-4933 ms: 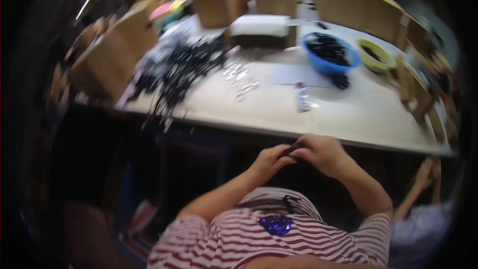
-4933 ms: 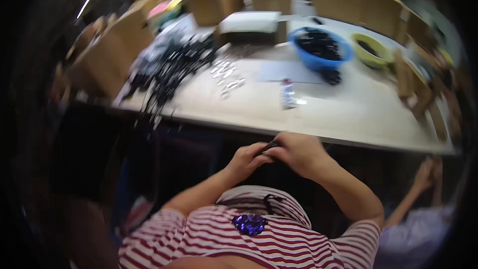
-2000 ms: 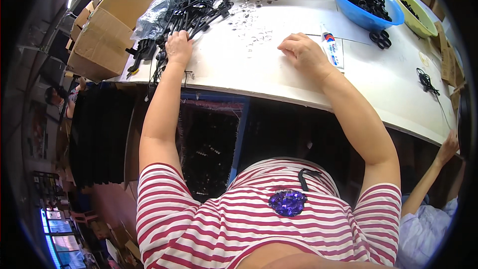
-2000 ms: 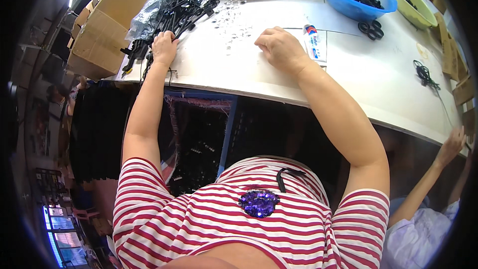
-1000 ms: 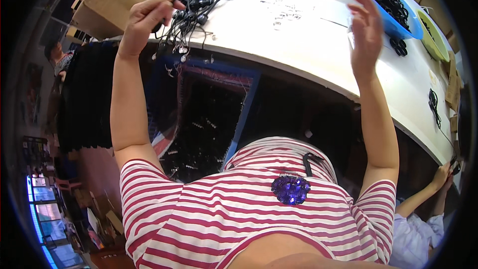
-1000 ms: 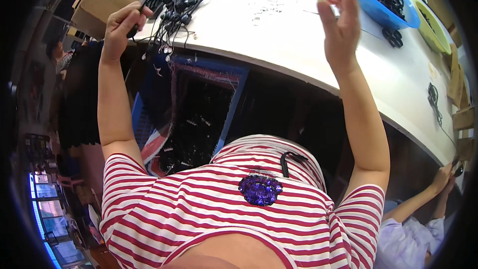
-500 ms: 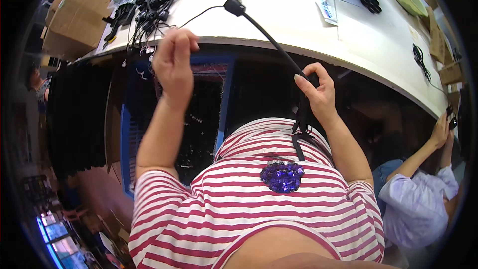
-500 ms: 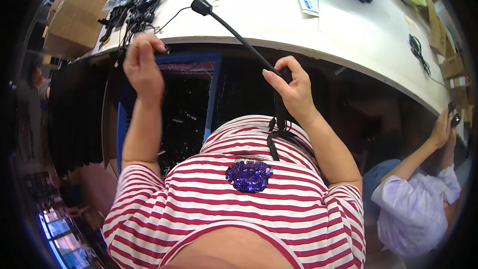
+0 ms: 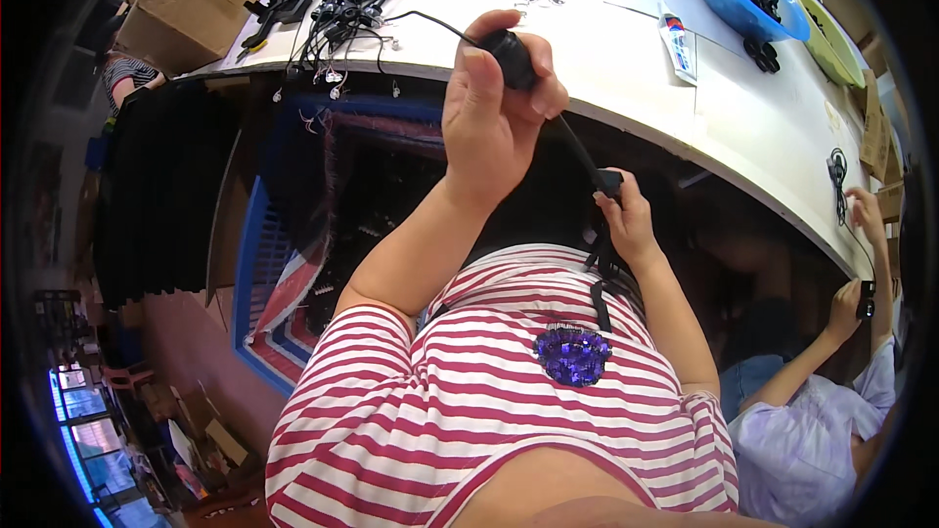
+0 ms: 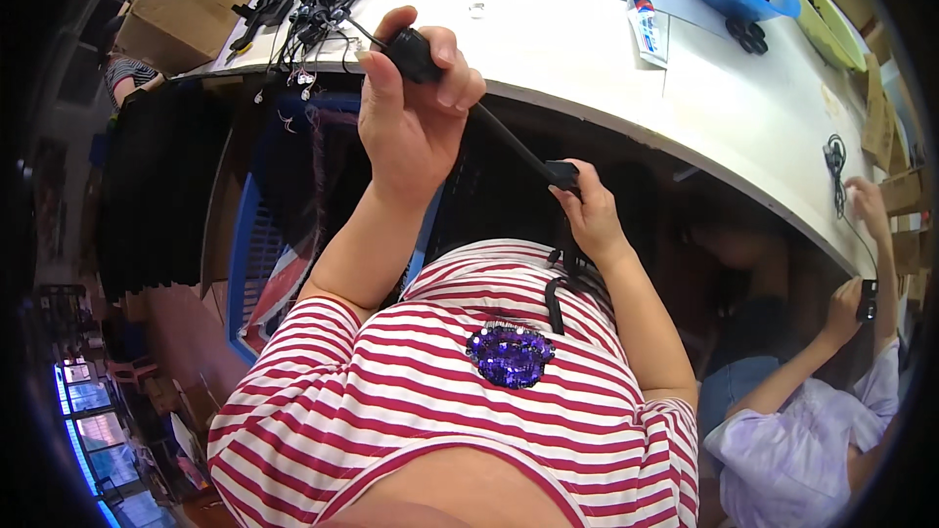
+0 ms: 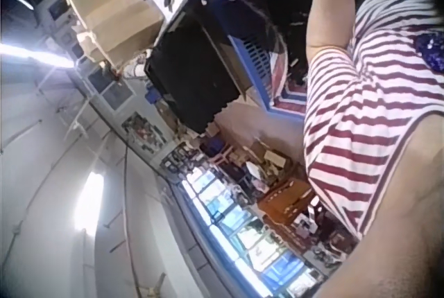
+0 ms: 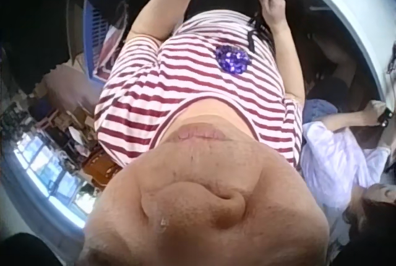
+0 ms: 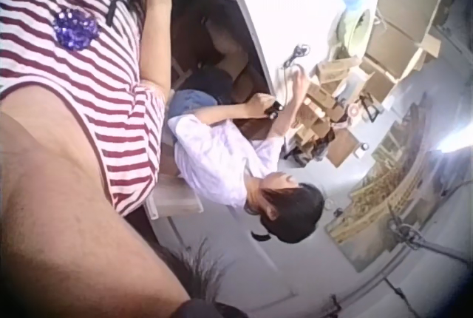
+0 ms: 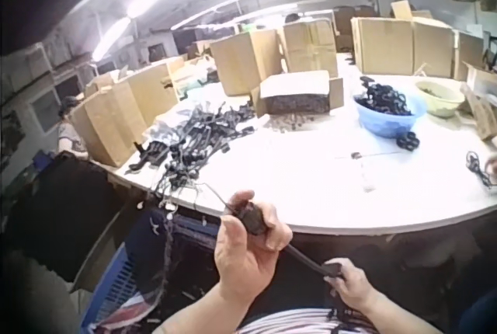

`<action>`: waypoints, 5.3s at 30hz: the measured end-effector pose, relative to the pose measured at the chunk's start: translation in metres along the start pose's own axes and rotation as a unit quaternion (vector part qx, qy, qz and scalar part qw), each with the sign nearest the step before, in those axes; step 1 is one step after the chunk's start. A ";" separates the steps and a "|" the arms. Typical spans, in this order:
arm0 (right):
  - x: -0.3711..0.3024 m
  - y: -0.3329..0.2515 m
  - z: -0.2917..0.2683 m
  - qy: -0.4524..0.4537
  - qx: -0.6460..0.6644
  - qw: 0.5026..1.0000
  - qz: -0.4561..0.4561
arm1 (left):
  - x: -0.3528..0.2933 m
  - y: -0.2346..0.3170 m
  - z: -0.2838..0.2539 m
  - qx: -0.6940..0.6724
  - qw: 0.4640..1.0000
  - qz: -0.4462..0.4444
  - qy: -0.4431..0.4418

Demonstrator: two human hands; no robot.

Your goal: The person assembles small electronic components by hand. They pick up a black cylindrical housing, apply glue from a tube into the opening, insert a small LED bulb, and then attach a black wire to the bulb. This process is repeated for multiple units on a white workbench.

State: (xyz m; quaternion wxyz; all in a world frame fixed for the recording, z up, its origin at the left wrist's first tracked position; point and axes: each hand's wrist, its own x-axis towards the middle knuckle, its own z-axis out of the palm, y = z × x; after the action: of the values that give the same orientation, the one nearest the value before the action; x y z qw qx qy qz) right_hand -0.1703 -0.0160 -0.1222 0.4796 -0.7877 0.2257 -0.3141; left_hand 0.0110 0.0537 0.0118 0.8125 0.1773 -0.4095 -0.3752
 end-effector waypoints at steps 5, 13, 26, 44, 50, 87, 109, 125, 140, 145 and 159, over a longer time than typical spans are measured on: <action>0.019 0.016 0.020 -0.029 -0.071 0.996 -0.054 | 0.024 0.016 -0.055 -0.079 0.990 -0.003 0.118; 0.024 0.010 0.036 -0.119 -0.074 0.988 -0.061 | -0.026 0.064 -0.085 -0.065 0.980 0.104 0.158; 0.013 0.065 0.025 -0.020 -0.230 0.971 -0.062 | -0.016 0.024 -0.042 0.060 0.998 0.037 0.004; 0.044 -0.090 -0.018 0.003 -0.201 0.942 -0.267 | -0.081 -0.081 -0.026 0.177 0.960 -0.203 -0.082; 0.043 -0.073 -0.009 -0.084 -0.080 0.981 -0.159 | -0.087 -0.078 -0.038 0.224 0.935 -0.251 -0.117; 0.055 -0.085 -0.038 -0.170 -0.025 0.979 0.113 | -0.045 -0.021 -0.035 0.536 0.826 -0.174 -0.010; 0.055 -0.081 -0.033 -0.167 0.140 0.968 0.124 | -0.055 -0.027 -0.032 0.099 0.932 -0.339 0.087; 0.061 -0.083 -0.029 -0.166 0.168 0.968 0.080 | -0.030 -0.003 -0.035 0.247 0.888 -0.384 -0.053; 0.058 -0.061 -0.041 -0.084 0.103 0.990 -0.042 | -0.027 -0.017 -0.023 0.272 0.894 -0.356 -0.015; 0.047 -0.064 -0.036 -0.050 0.162 0.986 0.012 | -0.033 -0.025 -0.020 0.276 0.906 -0.321 0.032; 0.040 -0.061 -0.019 0.012 0.108 0.994 -0.001 | -0.040 -0.031 -0.032 0.228 0.924 -0.303 0.054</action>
State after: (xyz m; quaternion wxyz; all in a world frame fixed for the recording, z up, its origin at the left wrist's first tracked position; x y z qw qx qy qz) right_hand -0.1524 -0.0278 -0.0499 0.5584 -0.7279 0.1955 -0.3465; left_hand 0.0064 0.0630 -0.0471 0.6184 0.4937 -0.3663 -0.4895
